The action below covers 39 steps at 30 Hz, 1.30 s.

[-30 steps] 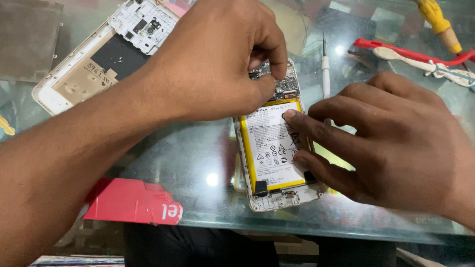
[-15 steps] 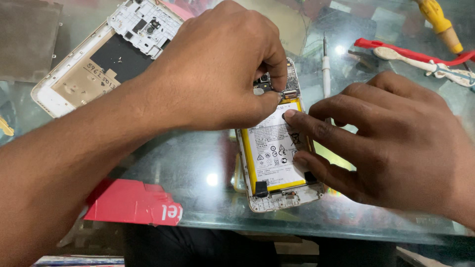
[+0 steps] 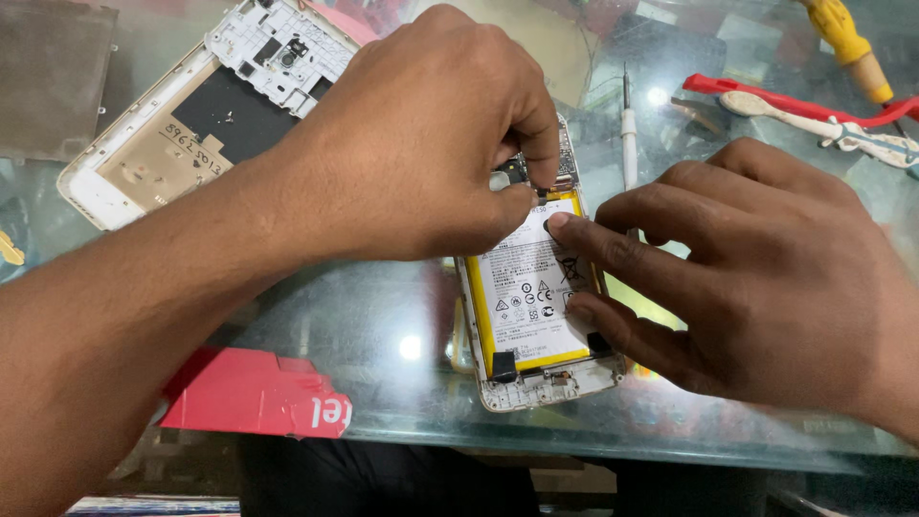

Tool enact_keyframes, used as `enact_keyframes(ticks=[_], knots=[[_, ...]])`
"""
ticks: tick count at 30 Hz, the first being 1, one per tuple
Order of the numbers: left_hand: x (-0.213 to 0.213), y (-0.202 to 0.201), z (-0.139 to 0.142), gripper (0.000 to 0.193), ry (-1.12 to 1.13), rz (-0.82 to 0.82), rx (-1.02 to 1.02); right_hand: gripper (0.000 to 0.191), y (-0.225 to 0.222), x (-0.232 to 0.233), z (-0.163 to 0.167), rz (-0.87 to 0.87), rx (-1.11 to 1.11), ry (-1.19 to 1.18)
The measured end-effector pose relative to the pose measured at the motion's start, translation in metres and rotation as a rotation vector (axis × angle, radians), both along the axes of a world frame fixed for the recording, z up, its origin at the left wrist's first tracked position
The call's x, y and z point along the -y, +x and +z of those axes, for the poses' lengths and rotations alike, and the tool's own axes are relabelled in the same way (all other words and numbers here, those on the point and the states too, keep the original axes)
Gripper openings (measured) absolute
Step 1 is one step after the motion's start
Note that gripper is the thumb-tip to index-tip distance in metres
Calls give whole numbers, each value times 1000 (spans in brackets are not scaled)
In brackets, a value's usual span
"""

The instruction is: The person removes a battery from a disassembled smartphone using a prying tool, then installs a new Motorola battery into the same device. They align the battery, connect the ribbon cable to the motherboard, and reposition the motherboard over the battery.

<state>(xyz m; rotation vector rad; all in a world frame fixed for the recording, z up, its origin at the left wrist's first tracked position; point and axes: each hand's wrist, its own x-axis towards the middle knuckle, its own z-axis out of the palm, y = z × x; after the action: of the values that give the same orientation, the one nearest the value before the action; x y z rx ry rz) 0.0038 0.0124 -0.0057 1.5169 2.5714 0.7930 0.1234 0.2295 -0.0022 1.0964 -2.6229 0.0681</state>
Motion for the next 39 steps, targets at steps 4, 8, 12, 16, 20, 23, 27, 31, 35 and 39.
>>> enact_keyframes(ticks=[4, 8, 12, 16, 20, 23, 27, 31, 35, 39], knots=[[1, -2, -2, 18, 34, -17, -11, 33, 1, 0, 0, -20, -19, 12], [0, -1, -3, 17, 37, -10, 13, 38, 1, 1, 1, -27, -24, 31], [-2, 1, 0, 18, 99, -60, -18, 37, 2, 2, 1, -46, -1, 49], [-2, 2, 2, 15, -26, -22, 61, 36, 2, 2, 0, -55, 0, 58], [0, 2, 7, 15, -2, -55, 93, 39, 2, 0, -1, -55, 8, 80], [-2, 3, 11, 19, -91, -17, 165, 40, 3, -1, -2, -54, 17, 104], [0, 2, 8, 19, 3, -70, 174, 41, 4, -2, -3, -43, -14, 104], [4, -2, 1, 17, 67, -145, 37, 42, 4, -1, -3, -35, -14, 100], [3, -4, 0, 14, 60, -119, 15, 44, 3, -1, -3, -30, -8, 100], [5, -2, -1, 14, 88, -139, -113, 45, 3, 0, -3, -27, -11, 103]])
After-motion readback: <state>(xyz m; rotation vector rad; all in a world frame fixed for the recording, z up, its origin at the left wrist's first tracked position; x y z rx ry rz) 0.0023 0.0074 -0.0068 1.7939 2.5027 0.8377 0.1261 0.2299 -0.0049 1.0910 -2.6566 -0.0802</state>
